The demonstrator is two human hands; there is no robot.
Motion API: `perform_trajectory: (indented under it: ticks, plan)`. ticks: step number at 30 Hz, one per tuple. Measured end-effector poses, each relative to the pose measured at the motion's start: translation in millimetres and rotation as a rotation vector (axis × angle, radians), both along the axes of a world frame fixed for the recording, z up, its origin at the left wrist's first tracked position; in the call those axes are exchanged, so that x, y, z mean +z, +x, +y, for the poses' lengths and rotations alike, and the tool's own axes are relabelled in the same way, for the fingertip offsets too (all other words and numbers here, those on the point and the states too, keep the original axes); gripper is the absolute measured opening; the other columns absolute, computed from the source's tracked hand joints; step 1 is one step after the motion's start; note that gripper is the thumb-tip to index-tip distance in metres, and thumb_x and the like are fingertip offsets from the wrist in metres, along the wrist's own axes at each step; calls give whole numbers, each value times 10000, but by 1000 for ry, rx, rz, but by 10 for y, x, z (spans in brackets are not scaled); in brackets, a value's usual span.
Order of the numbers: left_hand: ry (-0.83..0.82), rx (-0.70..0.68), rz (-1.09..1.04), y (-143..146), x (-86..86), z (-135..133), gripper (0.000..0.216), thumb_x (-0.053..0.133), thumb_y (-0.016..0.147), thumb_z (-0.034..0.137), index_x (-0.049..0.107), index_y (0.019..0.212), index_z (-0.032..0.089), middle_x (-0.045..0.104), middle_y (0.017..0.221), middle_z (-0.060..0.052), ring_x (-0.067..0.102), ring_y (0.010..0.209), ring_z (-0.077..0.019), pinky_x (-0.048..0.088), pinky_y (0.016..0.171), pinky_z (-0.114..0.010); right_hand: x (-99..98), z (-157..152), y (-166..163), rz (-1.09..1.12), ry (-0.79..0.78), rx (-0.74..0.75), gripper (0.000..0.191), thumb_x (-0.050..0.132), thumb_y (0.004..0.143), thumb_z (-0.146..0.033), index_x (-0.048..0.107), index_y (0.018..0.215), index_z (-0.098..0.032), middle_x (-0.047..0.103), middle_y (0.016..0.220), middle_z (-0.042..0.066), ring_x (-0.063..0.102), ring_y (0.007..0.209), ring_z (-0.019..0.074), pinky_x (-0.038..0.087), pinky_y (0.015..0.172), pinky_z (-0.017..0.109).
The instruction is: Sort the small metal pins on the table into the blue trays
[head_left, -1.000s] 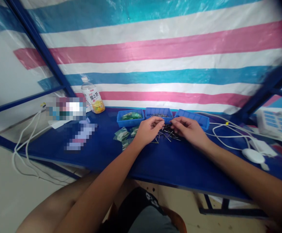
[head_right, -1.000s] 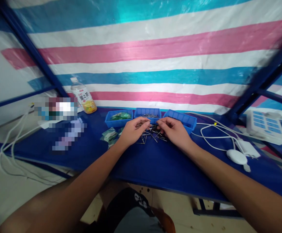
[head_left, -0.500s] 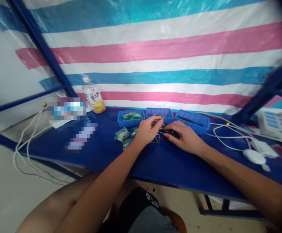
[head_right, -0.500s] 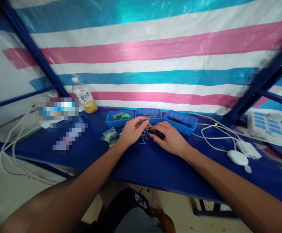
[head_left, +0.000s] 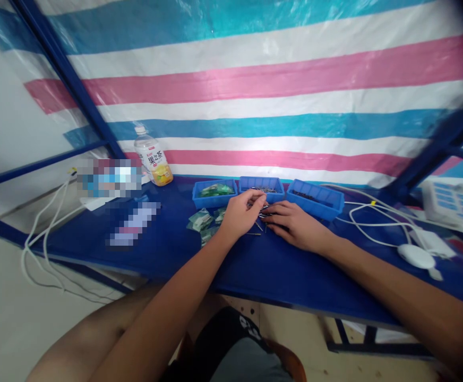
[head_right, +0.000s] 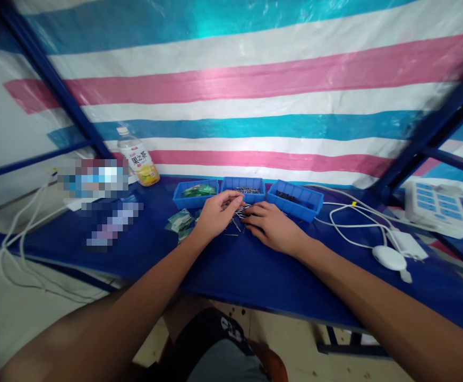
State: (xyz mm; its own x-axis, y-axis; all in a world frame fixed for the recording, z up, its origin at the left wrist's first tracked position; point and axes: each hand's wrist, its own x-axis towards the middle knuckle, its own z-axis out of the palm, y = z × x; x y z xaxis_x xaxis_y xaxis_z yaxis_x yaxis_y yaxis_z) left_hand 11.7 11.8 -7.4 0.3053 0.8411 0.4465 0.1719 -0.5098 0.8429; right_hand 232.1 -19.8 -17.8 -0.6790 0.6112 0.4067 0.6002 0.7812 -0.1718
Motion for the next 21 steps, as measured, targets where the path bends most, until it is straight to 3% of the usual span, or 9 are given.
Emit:
perform_trajectory:
  ticks: [6, 12, 21]
  plan:
    - [-3, 8, 4, -3, -5, -5, 231, 633, 1015, 348, 750, 1119, 178, 820, 1068, -93, 792, 994, -233, 638, 900, -351, 30, 18, 6, -15, 35, -12, 304, 594, 1021, -221, 790, 1240, -299, 791, 1222, 91, 679, 1135, 316, 528, 1016, 551]
    - [13, 29, 36, -3, -16, 10, 242, 643, 1010, 361, 762, 1118, 179, 819, 1096, -92, 787, 996, -238, 636, 890, -351, 28, 15, -18, -22, 59, -59, 227, 565, 1027, -213, 759, 1145, -225, 777, 1123, 120, 665, 1085, 305, 539, 965, 505]
    - [14, 28, 41, 0, 2, -18, 231, 635, 1018, 355, 765, 1105, 184, 820, 1071, -78, 791, 998, -230, 633, 896, -337, 37, 23, 8, -97, 90, -49, 192, 567, 1039, -214, 747, 1102, -225, 763, 1078, 112, 648, 1045, 293, 511, 914, 459]
